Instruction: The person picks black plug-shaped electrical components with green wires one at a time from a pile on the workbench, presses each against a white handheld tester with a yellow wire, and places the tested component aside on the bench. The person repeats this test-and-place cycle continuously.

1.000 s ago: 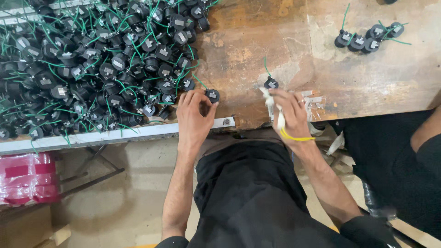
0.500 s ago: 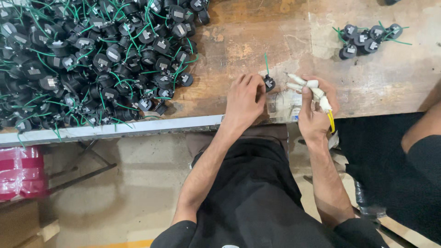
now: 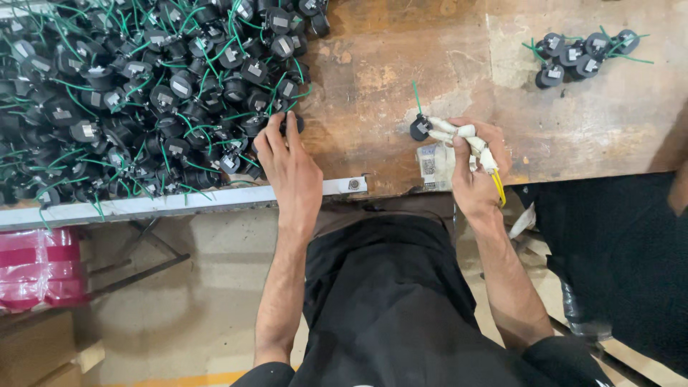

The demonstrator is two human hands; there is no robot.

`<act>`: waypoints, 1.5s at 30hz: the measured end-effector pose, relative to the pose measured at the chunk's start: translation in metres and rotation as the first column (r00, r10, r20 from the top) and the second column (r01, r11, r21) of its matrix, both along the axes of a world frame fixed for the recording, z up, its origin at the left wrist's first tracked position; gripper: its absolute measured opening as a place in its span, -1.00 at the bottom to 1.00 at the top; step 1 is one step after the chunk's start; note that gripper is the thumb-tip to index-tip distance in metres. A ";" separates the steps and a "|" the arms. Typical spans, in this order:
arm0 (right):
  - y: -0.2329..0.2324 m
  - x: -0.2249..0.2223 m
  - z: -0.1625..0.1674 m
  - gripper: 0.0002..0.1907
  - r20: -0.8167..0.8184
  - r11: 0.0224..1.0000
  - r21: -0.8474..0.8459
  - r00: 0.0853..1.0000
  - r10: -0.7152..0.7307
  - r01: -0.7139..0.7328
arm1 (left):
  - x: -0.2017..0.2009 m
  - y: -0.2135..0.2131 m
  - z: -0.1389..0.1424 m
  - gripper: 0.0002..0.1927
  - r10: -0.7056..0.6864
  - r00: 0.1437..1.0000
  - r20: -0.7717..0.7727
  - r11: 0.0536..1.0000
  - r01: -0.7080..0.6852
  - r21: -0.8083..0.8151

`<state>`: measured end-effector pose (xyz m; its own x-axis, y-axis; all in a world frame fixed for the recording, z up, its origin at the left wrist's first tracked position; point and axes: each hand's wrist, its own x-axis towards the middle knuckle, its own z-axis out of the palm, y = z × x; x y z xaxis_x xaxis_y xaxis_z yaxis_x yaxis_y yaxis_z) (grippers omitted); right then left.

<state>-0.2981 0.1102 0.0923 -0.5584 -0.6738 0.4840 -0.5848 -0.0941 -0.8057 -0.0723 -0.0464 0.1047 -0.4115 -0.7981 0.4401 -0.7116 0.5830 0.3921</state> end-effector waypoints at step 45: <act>0.018 -0.036 -0.006 -0.83 0.139 0.990 -0.111 0.988 -0.073 0.089 | -0.135 0.036 -0.038 -0.61 -0.284 0.893 -0.348 0.851 0.402 0.338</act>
<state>-0.3337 0.1286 0.0862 -0.6739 -0.5670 0.4738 -0.4817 -0.1491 -0.8636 -0.2068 -0.0108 0.0669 -0.6002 -0.7569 0.2587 -0.3228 0.5251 0.7874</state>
